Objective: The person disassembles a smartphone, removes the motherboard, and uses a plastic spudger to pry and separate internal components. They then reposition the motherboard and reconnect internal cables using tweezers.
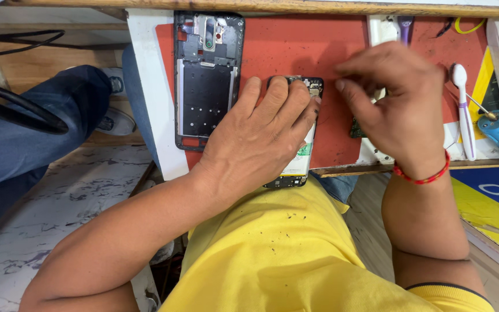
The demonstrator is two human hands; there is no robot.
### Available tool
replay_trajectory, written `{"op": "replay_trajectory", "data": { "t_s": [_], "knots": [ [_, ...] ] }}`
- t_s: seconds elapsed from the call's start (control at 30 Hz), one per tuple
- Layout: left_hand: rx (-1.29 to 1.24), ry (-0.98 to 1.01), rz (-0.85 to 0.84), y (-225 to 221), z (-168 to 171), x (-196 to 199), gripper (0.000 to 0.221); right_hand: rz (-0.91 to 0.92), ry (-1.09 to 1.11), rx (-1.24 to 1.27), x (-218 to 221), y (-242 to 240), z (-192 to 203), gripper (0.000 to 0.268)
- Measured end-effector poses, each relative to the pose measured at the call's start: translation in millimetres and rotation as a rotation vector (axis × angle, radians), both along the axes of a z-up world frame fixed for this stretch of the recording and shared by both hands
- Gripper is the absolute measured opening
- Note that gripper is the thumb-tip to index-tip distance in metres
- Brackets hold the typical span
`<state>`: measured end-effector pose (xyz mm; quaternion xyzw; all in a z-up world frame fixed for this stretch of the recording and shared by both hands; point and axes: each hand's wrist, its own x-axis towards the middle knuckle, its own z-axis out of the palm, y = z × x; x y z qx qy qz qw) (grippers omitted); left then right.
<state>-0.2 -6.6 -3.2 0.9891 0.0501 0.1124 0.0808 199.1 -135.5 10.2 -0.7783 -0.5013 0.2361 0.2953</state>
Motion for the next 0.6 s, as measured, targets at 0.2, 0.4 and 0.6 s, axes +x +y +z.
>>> {"op": "replay_trajectory", "data": {
  "t_s": [0.2,0.4,0.6],
  "knots": [
    [0.003,0.006,0.006,-1.0,0.7,0.9,0.038,0.223,-0.439,0.025,-11.3,0.0,1.9,0.014],
    [0.003,0.008,0.004,-2.3,-0.1,-0.7,0.038,0.345,-0.468,0.141,-0.3,3.2,4.2,0.021],
    [-0.02,0.039,-0.013,-0.9,4.1,1.0,0.046,-0.055,-0.347,0.045,5.9,-21.0,18.6,0.013]
  ]
}}
